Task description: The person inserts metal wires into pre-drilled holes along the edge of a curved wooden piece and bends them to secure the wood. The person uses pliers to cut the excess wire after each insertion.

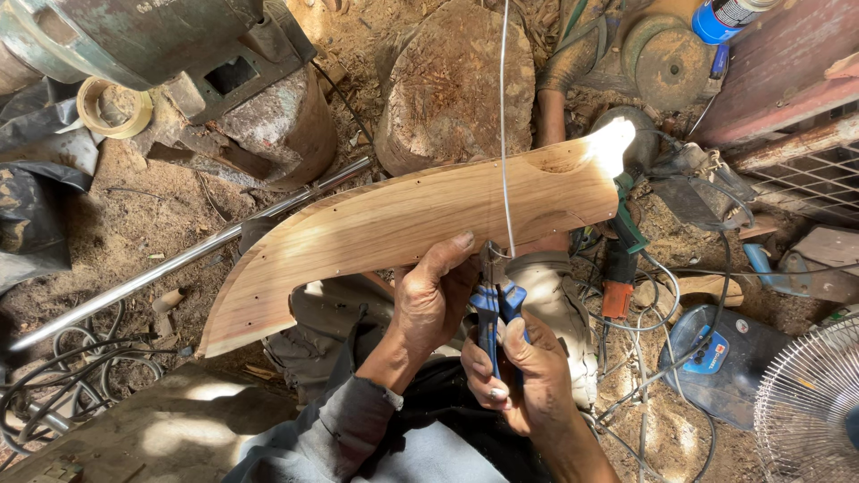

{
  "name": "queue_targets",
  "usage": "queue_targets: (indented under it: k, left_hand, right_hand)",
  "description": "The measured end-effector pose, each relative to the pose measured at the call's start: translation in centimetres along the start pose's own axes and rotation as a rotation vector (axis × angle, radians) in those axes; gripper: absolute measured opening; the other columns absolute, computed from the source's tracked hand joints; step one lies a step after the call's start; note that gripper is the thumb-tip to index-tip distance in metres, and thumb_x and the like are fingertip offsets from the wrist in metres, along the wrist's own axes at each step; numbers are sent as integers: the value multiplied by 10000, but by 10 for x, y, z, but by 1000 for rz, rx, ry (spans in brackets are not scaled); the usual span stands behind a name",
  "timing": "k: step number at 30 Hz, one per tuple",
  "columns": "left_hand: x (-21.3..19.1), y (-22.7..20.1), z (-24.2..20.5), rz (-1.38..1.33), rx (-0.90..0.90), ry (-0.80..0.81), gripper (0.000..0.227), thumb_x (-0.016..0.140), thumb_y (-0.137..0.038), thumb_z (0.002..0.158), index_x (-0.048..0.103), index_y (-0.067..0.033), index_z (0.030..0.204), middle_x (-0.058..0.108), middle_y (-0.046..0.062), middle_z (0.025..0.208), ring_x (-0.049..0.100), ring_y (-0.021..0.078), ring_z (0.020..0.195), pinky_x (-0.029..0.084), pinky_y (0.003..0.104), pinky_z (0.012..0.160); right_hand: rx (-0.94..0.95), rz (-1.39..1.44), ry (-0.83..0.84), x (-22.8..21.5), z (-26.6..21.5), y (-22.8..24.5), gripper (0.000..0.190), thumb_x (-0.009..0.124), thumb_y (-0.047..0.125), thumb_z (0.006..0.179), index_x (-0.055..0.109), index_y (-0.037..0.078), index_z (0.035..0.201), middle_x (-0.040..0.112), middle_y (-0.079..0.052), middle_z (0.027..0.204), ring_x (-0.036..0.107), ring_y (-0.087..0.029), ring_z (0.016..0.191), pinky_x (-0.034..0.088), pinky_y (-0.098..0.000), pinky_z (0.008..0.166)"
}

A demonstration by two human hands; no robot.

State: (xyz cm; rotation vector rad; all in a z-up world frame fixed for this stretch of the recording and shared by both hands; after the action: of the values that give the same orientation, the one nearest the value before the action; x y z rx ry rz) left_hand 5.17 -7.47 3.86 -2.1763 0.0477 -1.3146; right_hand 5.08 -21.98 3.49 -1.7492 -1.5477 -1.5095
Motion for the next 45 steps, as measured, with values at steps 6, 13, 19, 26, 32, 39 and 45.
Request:
queue_targets:
  k: [6, 13, 19, 26, 32, 39, 45]
  left_hand:
    - [-14, -2, 9, 108, 56, -22, 422, 766, -136, 849, 599, 51, 1189, 657, 174, 1137, 680, 285, 1092, 557, 440, 1020]
    - [-37, -106, 17, 550, 321, 150, 720, 808, -354, 887, 535, 96, 1377, 670, 210, 1265, 682, 302, 1189, 535, 454, 1111]
    - [-12, -83, -6, 344, -257, 621, 1061, 839, -405, 836, 392, 73, 1670, 691, 288, 1092, 709, 325, 975, 571, 409, 943]
    - [-31, -53, 24, 214, -358, 339, 992, 812, -436, 857, 351, 92, 1559, 632, 242, 1289, 730, 263, 1053, 590, 436, 961]
    - [-92, -61, 5, 33, -402, 141, 733, 649, -433, 934, 406, -16, 1485, 655, 262, 1274, 717, 318, 842, 615, 606, 768]
    - [-107, -30, -1, 4, -467, -11, 751, 437, -572, 935, 402, -6, 1427, 661, 237, 1155, 729, 471, 956, 665, 534, 740]
    - [-119, -3, 11, -309, -515, -50, 771, 317, -561, 1076, 387, 68, 1516, 553, 339, 1331, 700, 476, 1043, 648, 486, 748]
  right_hand:
    - [30, -8, 99, -5, -4, -3, 499, 603, 392, 1017, 563, -86, 1154, 571, -127, 740, 489, -108, 507, 372, -197, 393]
    - [-7, -109, -90, -23, -19, 26, 509, 643, 398, 971, 563, -78, 1132, 575, -130, 724, 477, -112, 470, 349, -207, 370]
    - [36, -261, -230, -24, -2, 37, 459, 634, 402, 937, 538, 27, 1185, 592, -129, 704, 500, -127, 454, 363, -223, 373]
    - [5, -651, -190, -47, 30, 51, 343, 657, 311, 977, 600, 1, 1113, 621, -67, 741, 564, -129, 497, 425, -247, 417]
    - [-119, -1247, -240, -122, 165, 101, 345, 662, 345, 1029, 675, 4, 978, 680, -61, 807, 632, -145, 717, 498, -324, 645]
    - [-484, -1850, -135, -135, 292, 107, 394, 768, 278, 1044, 514, 5, 1168, 601, -175, 1010, 615, -290, 906, 483, -418, 785]
    - [-597, -1542, -560, -207, 267, 96, 234, 680, 124, 977, 581, -7, 1143, 662, -158, 1025, 665, -266, 952, 536, -429, 893]
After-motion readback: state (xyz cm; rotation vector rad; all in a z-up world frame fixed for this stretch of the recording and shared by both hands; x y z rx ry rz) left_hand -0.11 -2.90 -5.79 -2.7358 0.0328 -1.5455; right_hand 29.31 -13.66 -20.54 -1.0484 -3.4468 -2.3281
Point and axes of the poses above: each hand's wrist, its own z-axis towards the middle knuckle, its own x-axis out of the palm, y = z × x, the point moved 5 cm from there along z, towards the middle knuckle
